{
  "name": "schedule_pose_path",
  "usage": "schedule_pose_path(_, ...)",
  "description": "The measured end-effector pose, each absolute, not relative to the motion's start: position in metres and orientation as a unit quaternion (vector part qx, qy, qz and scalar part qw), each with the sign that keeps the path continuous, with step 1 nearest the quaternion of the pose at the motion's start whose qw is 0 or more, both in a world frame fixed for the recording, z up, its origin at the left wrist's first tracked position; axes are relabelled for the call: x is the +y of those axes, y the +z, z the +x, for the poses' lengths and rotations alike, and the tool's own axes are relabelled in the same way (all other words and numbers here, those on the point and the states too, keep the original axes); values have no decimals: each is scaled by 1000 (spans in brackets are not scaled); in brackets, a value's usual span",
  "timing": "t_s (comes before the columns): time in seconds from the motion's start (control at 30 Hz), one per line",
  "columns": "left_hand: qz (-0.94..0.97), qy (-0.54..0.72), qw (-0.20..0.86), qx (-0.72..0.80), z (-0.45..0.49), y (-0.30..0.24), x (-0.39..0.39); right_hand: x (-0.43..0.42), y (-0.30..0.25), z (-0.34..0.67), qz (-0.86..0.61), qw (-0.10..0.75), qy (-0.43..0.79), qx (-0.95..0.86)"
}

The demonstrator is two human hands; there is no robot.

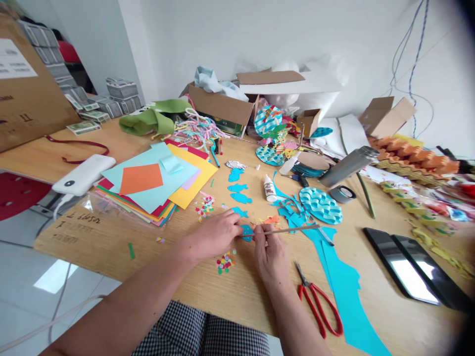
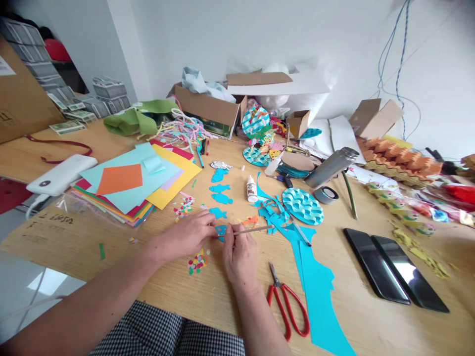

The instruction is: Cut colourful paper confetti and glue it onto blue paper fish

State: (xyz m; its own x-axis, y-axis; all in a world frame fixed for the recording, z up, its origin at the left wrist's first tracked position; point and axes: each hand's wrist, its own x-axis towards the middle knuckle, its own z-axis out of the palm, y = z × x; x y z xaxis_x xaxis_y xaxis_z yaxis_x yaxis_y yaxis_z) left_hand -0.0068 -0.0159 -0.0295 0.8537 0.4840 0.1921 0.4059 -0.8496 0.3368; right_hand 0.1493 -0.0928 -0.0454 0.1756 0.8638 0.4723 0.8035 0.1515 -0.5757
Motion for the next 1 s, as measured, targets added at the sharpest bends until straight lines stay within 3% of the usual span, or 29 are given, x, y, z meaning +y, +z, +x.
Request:
schedule_pose_path(0.2,954,132,123,237,-6,-29,-17,-95,-47,151,-655,423,57,-624)
schedule_pose_path(0.47,953,137,135,234,-5,-30,-17,-111,-54,156,-615,505,88,-599)
schedule_pose_path(1.0,950,114,171,237,-5,-27,-12,-111,-32,123,-427,453,210,-754)
